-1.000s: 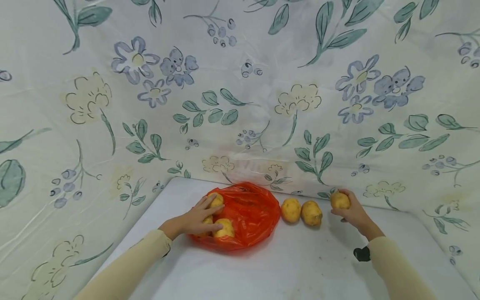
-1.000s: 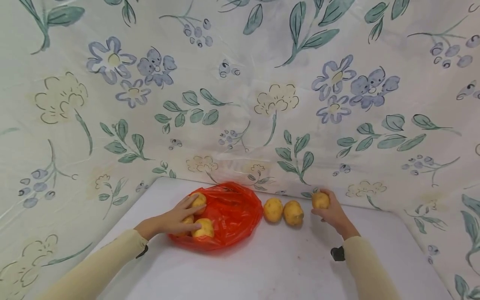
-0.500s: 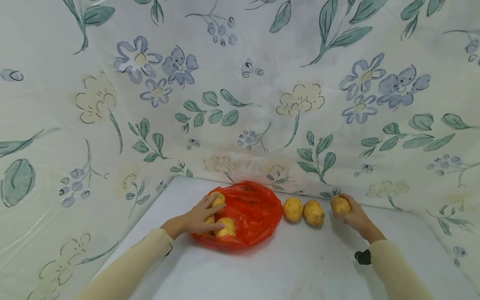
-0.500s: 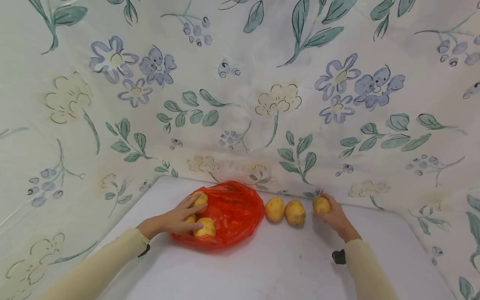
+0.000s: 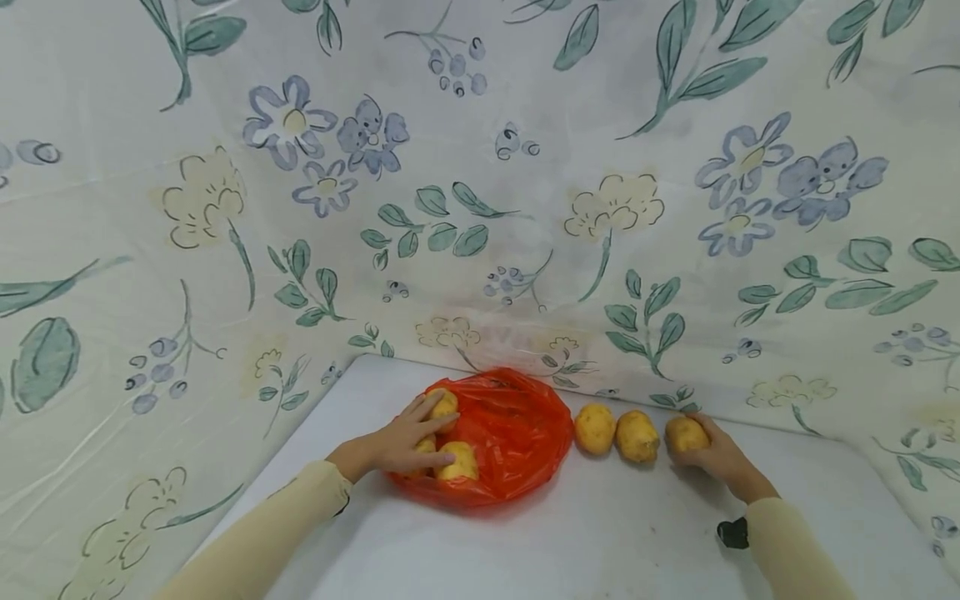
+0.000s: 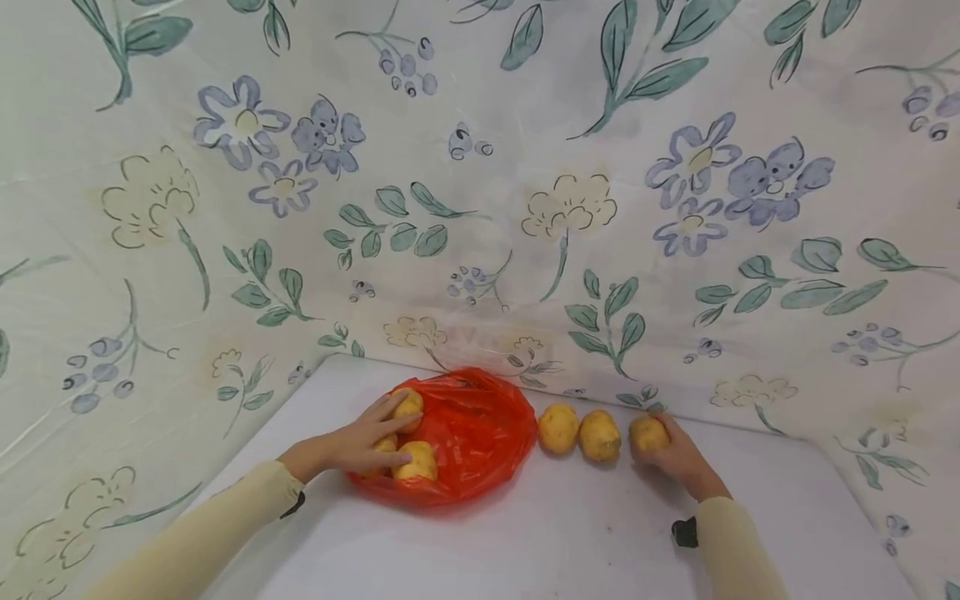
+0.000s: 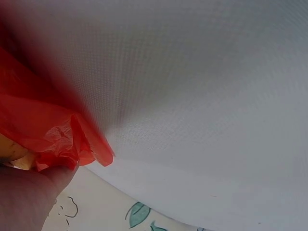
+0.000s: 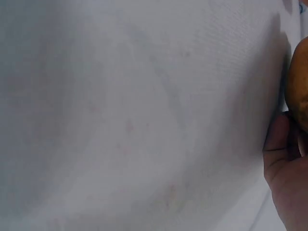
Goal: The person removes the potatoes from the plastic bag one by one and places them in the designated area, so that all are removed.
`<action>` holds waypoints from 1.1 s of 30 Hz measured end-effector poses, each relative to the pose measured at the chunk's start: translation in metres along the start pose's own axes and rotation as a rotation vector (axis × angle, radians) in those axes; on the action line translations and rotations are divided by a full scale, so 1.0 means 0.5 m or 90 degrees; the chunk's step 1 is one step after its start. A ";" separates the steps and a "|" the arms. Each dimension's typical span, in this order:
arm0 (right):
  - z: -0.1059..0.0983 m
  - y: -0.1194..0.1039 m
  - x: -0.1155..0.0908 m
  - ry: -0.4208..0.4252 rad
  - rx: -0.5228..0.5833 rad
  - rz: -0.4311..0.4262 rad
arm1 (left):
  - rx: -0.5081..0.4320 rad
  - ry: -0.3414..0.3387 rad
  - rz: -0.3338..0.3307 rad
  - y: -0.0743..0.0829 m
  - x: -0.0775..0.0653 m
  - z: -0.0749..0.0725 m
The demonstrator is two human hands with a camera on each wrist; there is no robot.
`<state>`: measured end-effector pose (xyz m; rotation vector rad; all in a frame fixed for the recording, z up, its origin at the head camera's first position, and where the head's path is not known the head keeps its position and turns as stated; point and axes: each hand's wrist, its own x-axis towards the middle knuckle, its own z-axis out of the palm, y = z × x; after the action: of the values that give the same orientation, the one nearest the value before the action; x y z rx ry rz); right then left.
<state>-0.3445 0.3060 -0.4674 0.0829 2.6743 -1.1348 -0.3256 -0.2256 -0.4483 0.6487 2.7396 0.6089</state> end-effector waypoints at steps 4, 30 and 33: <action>-0.008 0.011 -0.005 0.002 0.010 0.010 | 0.012 0.008 0.016 0.009 0.003 0.004; 0.018 0.017 -0.003 0.002 0.075 0.017 | 0.001 0.049 0.022 0.017 -0.024 0.025; 0.012 0.023 -0.006 -0.017 0.081 0.029 | -0.002 0.044 0.023 0.018 -0.015 0.030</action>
<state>-0.3389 0.3097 -0.4790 0.1494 2.5621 -1.2812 -0.3106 -0.2171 -0.4563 0.6908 2.7950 0.6547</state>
